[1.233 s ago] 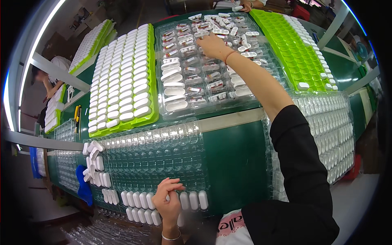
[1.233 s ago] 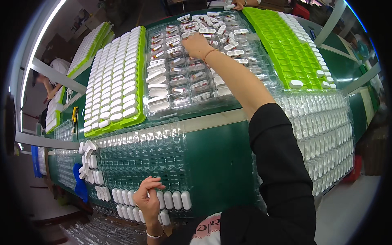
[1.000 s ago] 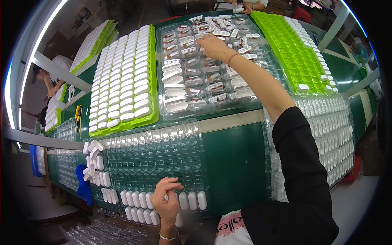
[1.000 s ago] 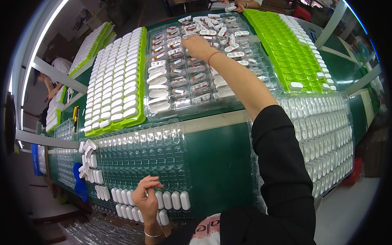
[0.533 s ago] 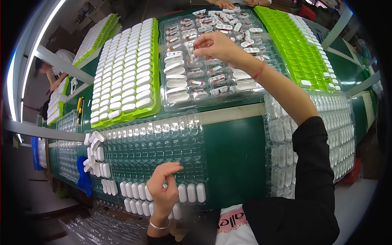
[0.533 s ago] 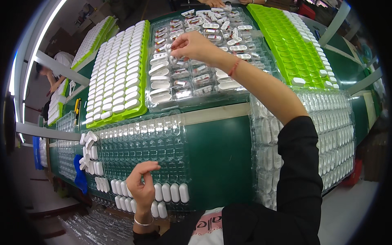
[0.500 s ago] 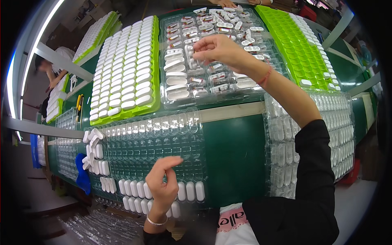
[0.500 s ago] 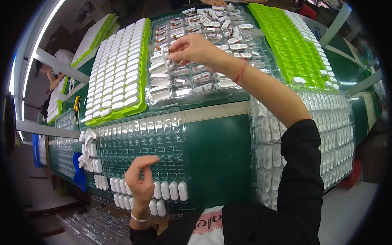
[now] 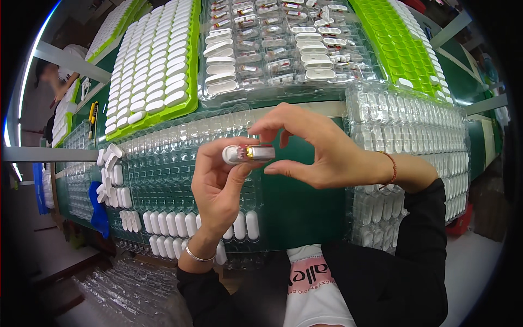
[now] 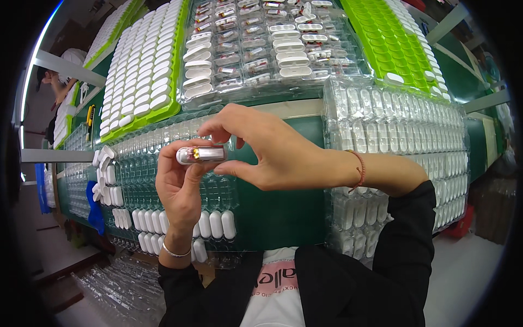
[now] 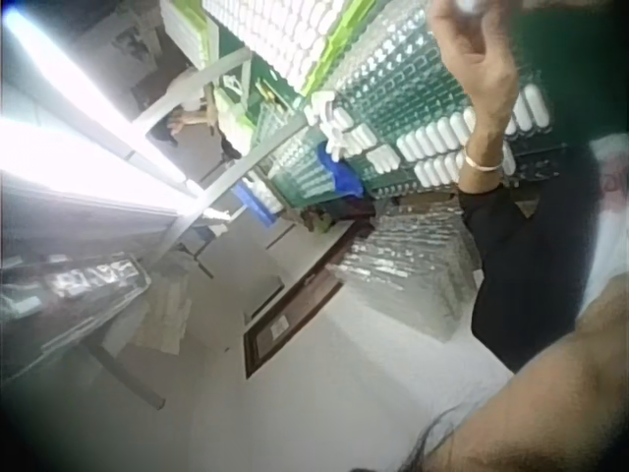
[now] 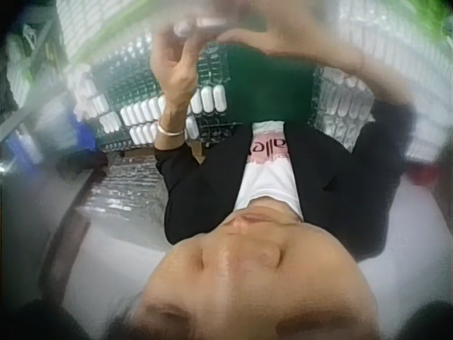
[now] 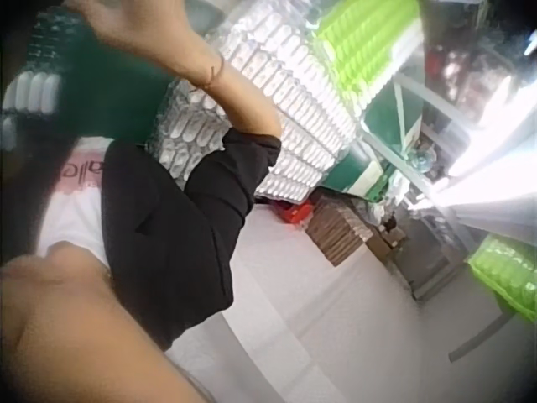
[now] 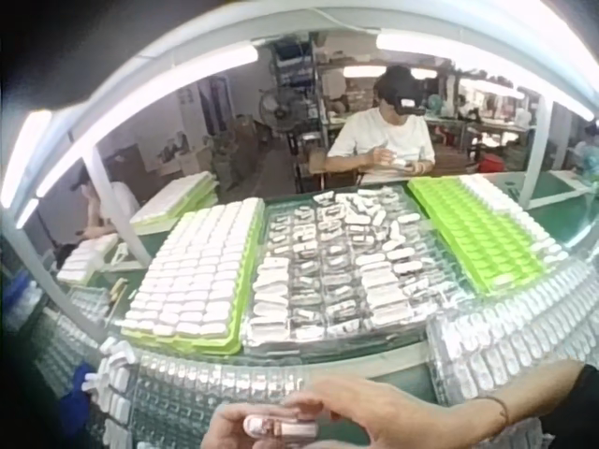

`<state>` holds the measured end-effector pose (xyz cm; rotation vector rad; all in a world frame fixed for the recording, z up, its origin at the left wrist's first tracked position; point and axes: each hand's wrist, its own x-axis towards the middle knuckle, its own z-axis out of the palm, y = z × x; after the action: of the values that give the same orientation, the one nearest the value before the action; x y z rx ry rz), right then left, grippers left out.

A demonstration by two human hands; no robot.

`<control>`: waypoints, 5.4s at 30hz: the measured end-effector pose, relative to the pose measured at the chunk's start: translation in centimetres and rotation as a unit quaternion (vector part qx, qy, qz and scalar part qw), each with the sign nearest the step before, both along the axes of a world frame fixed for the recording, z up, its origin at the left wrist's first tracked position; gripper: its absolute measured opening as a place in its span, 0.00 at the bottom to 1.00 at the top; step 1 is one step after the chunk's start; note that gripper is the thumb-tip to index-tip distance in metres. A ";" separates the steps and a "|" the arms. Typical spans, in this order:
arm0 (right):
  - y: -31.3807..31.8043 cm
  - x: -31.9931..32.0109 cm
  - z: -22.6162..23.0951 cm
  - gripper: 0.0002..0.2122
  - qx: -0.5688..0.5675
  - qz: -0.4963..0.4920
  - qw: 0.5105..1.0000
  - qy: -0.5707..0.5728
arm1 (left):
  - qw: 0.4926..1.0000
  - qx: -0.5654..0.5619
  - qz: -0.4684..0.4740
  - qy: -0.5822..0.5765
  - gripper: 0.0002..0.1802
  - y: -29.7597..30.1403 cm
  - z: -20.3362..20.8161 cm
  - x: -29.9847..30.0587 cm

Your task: The person assembles small cylindrical components into white earbud-style cases. They repeatedly pick up a component, insert it into the case, close the case, and place it into a green tray. The process is repeated for multiple units throughout the clip.

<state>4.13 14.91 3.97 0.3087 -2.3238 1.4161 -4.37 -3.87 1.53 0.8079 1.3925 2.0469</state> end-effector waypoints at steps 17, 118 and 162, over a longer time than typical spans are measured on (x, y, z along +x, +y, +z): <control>-0.6 1.6 -0.4 0.21 0.034 -0.001 0.998 -0.051 | 0.989 -0.097 0.032 0.109 0.22 -1.3 1.3 1.8; -3.0 1.8 -2.9 0.20 -0.093 0.029 0.991 0.095 | 0.981 0.018 0.145 0.130 0.18 -1.8 -1.7 4.1; 16.3 -21.8 -4.2 0.13 0.325 -0.263 0.891 0.175 | 0.975 -0.179 0.124 0.038 0.09 -5.5 -2.1 -0.1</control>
<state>-17.63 31.23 -0.25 0.0841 -2.2528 0.2750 -4.49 -9.41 -0.57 0.5857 1.9178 1.8696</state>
